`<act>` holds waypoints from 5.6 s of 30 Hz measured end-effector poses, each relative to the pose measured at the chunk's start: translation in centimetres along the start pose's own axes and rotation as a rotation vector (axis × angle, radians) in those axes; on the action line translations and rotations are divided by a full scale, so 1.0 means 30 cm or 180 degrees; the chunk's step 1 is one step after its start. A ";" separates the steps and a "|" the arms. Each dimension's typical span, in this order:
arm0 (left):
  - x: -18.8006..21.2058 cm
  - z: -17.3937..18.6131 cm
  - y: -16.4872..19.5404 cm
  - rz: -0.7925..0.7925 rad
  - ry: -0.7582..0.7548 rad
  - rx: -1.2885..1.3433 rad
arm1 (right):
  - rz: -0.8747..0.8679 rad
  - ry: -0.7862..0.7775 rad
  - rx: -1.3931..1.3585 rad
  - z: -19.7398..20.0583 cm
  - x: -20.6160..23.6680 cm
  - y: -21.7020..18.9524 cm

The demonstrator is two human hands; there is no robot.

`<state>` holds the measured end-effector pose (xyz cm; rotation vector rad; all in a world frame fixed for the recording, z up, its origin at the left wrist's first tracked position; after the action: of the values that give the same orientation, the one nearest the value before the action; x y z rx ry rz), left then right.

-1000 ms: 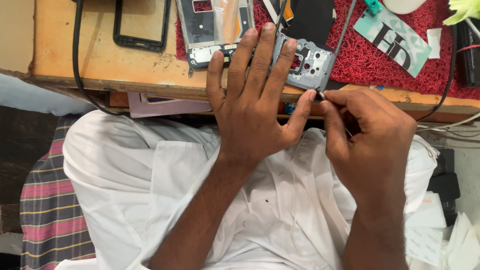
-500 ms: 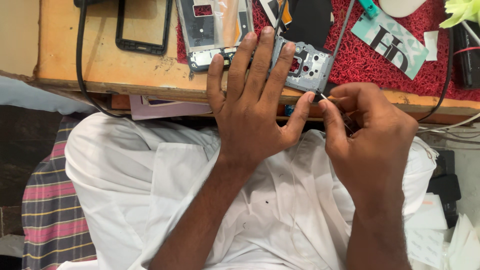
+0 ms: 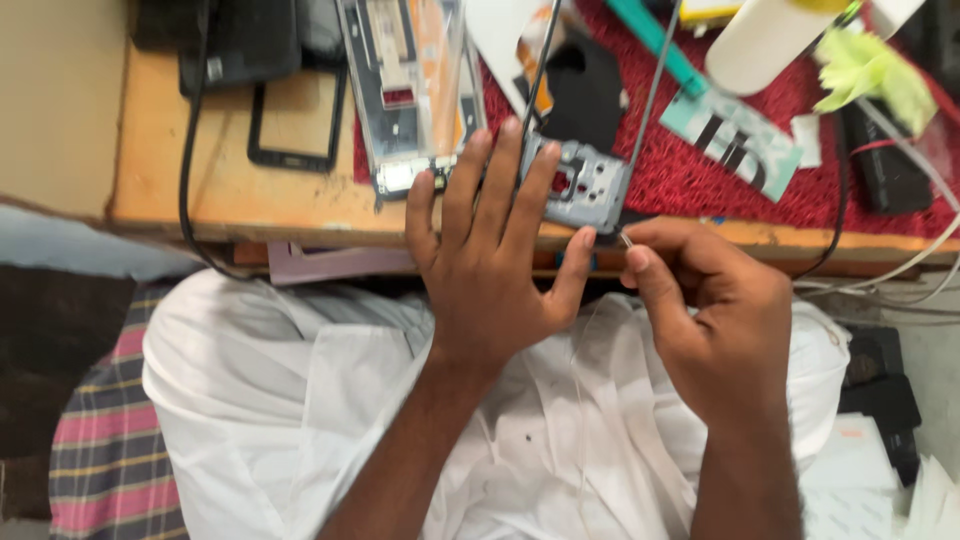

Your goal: The person uses a small metal tool to pry and scrape along the edges of a disassembled smartphone frame, removing adhesive or residue. They rotate the frame to access different sides and continue scraping along the perimeter.

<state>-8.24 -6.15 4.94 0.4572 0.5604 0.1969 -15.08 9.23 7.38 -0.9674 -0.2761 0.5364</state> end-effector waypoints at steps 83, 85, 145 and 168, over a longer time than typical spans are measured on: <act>0.319 -0.377 0.029 0.0593 -0.2448 0.4595 | 0.1746 -0.2445 -0.0023 0.018 0.074 -0.265; 0.328 -0.372 0.024 -0.0018 -0.2686 0.4026 | 0.1221 -0.2834 0.0091 -0.023 0.091 -0.207; 0.327 0.079 0.140 0.1105 -0.3864 0.4323 | 0.2920 -0.1507 0.2087 -0.004 0.156 -0.413; 0.357 0.090 0.115 0.1642 -0.4071 0.4464 | 0.3274 -0.2395 0.1587 -0.129 0.251 -0.313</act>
<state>1.95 -0.86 3.60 1.8970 -0.8276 -0.0646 -4.12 6.38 13.05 -0.3135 -0.2741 1.8282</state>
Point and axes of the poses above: each hand's wrist, its own x-axis away from the middle knuckle, its own z-axis out of the back of the hand, y = z × x, the point moved 10 cm from there along -x, towards the middle knuckle, and after that the axes turned 12 degrees about -y, right-handed, at the moved point
